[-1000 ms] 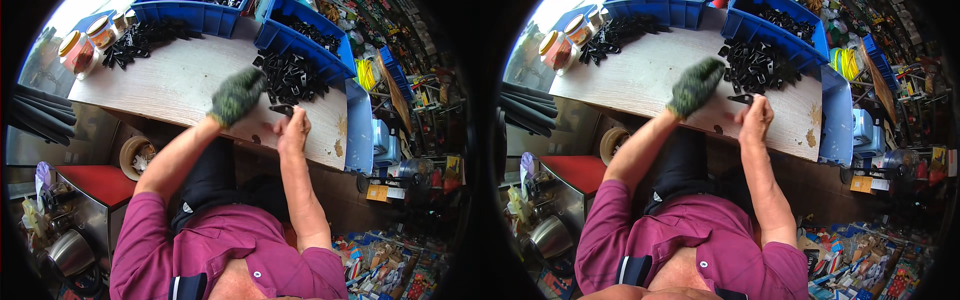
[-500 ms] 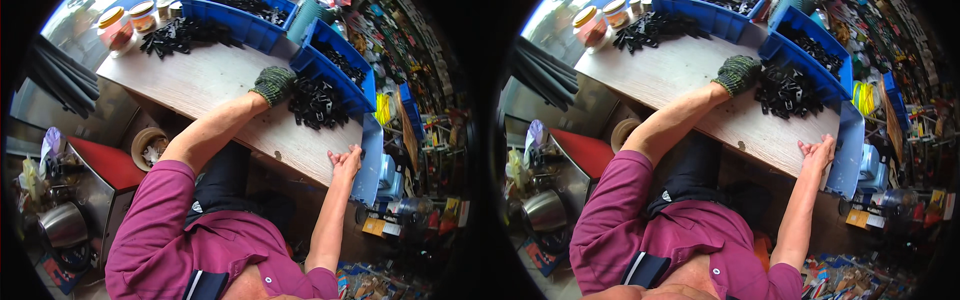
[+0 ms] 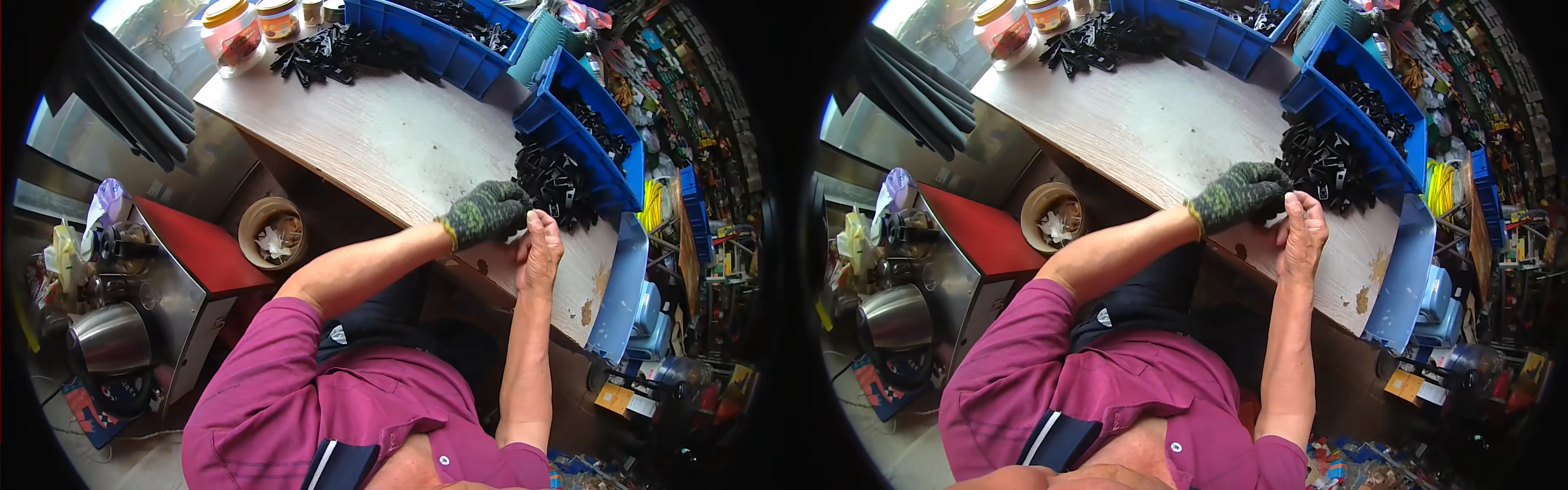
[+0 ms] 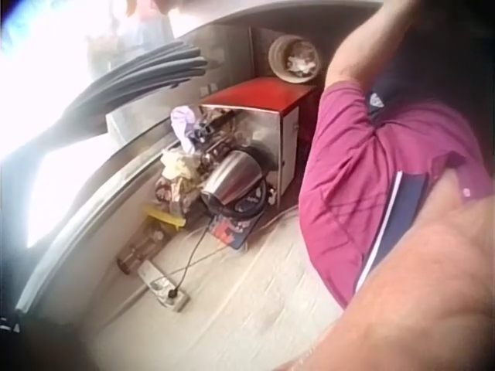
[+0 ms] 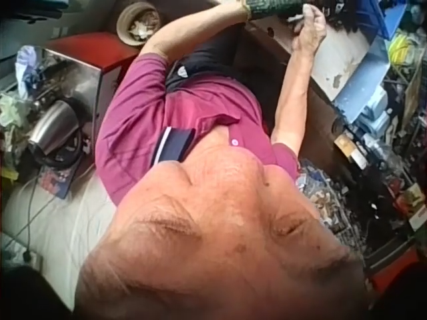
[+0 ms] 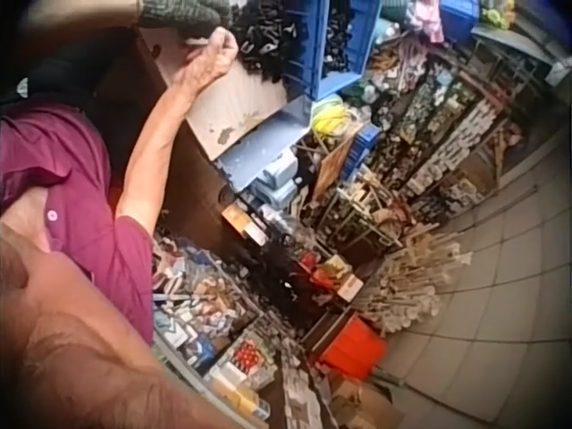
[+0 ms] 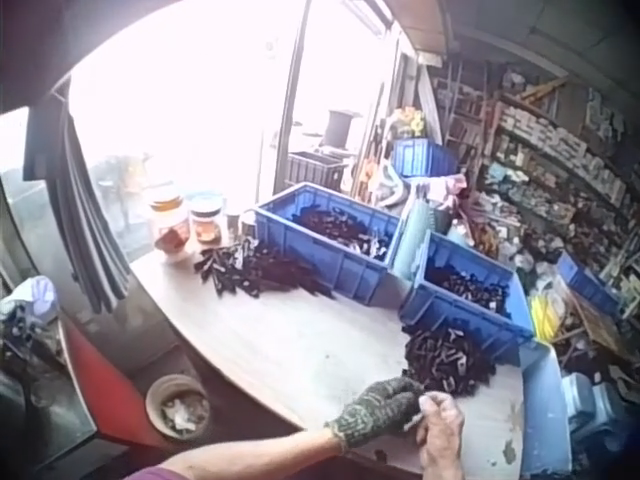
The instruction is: Manually assembling and inspecting small black plastic industrial components at a workbench.
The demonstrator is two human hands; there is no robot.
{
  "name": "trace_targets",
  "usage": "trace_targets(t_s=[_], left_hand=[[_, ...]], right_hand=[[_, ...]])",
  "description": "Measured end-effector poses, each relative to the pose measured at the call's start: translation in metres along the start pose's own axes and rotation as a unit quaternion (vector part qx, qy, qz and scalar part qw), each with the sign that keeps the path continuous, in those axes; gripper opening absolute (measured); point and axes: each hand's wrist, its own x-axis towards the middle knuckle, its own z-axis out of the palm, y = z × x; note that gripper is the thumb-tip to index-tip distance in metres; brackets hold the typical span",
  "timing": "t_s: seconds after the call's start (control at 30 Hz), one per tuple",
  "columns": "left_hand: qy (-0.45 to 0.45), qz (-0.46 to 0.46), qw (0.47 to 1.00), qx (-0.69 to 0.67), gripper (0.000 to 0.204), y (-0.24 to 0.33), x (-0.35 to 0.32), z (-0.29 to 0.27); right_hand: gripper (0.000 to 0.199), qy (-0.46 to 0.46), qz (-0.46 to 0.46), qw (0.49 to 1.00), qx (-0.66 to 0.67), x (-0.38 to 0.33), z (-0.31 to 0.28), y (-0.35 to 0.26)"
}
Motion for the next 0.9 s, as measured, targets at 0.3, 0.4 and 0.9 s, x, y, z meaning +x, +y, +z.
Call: trace_targets(t_s=[0.3,0.4,0.9], left_hand=[[0.079,0.011,0.987,0.139,0.025,-0.002,-0.021,0.023],[0.124,0.006,0.983,0.133,0.032,-0.004,-0.018,0.025],[0.353,0.165,0.744,0.543,0.039,0.0,-0.023,-0.168]], right_hand=[[0.021,-0.045,-0.006,0.994,0.103,-0.003,0.007,0.013],[0.023,-0.028,-0.032,0.995,0.088,-0.003,0.012,0.016],[0.034,0.013,0.028,0.999,0.027,-0.023,0.048,-0.01]])
